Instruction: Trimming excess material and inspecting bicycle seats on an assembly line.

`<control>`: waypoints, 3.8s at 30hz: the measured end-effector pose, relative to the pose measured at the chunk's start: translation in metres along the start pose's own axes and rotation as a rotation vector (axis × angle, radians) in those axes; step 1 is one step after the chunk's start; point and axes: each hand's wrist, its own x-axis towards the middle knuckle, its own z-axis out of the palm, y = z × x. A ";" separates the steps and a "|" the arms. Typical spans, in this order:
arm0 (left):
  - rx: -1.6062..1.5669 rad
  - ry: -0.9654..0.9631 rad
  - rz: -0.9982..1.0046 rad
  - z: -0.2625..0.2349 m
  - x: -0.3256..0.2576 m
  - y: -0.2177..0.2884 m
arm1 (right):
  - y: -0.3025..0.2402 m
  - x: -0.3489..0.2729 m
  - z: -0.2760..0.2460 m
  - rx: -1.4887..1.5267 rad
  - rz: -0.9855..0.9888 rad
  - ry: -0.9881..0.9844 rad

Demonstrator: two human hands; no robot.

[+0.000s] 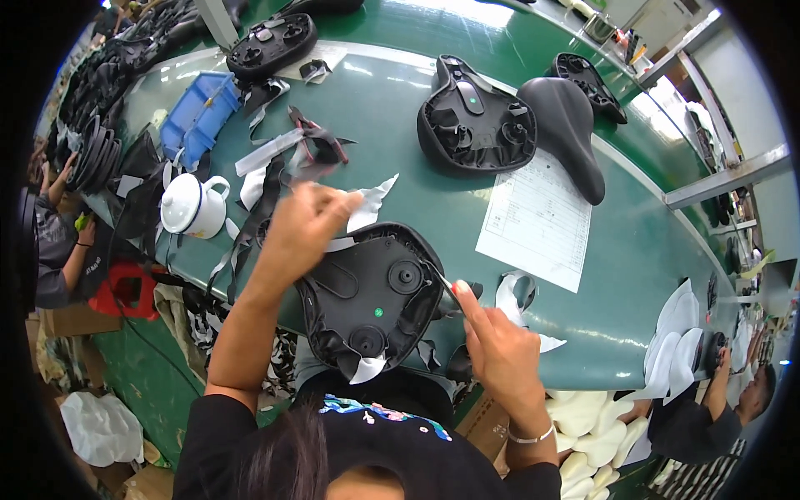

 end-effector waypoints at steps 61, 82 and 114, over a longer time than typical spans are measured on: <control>-0.590 0.062 -0.028 -0.004 -0.070 0.000 | 0.017 0.099 -0.039 -0.164 -0.261 -0.440; -0.530 -0.263 -0.023 0.006 0.018 0.016 | -0.007 -0.003 -0.024 -0.390 -0.111 -0.308; -0.867 0.083 -0.177 -0.045 0.068 -0.029 | 0.069 0.118 -0.019 0.958 0.371 0.676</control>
